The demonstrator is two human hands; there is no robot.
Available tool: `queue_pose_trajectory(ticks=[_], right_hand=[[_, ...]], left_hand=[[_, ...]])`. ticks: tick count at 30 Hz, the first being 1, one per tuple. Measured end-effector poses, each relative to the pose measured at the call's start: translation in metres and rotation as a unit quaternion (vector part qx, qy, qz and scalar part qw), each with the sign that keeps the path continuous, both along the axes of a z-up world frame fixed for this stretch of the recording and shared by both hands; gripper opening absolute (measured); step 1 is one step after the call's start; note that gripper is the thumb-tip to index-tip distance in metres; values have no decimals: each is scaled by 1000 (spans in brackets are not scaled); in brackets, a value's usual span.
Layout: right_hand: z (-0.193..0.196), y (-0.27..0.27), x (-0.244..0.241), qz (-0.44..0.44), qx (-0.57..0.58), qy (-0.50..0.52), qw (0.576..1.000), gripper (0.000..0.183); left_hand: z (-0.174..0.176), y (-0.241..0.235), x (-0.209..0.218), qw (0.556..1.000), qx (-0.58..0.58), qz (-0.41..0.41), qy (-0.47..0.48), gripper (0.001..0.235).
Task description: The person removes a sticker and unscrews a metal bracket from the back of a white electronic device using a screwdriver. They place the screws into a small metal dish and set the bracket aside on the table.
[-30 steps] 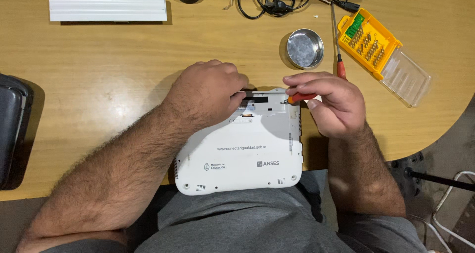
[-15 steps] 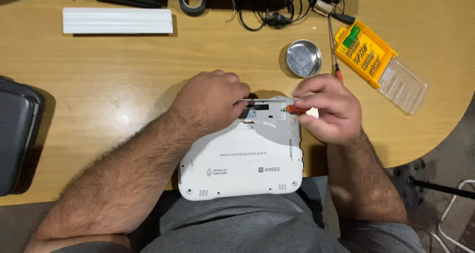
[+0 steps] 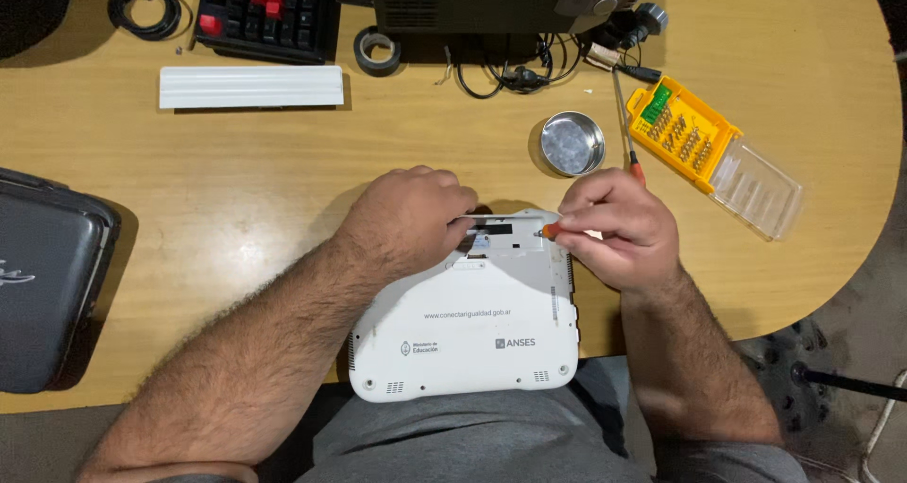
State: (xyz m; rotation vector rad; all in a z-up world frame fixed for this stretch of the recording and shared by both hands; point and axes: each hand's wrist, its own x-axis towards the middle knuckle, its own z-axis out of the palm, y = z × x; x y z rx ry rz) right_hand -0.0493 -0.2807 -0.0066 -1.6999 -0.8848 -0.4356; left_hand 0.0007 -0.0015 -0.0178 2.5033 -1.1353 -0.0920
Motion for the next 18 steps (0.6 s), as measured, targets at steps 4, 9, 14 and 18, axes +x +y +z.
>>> queue_pose_trajectory(ticks=[4,9,14,18], right_hand=[[1,0,-1,-5,19,6,1000,16],[2,-4,-1,-17,-9,0,1000,16],[7,3,-6,-43,-4,28,999,23],[10,4,-7,-47,22,27,998,19]], left_hand=[[4,-1,0,1000,10,6,10,16],[5,0,-1,1000,9,9,12,16],[3,-2,-2,1000,4,9,0,15],[10,0,-2,1000,15,5,10,16]])
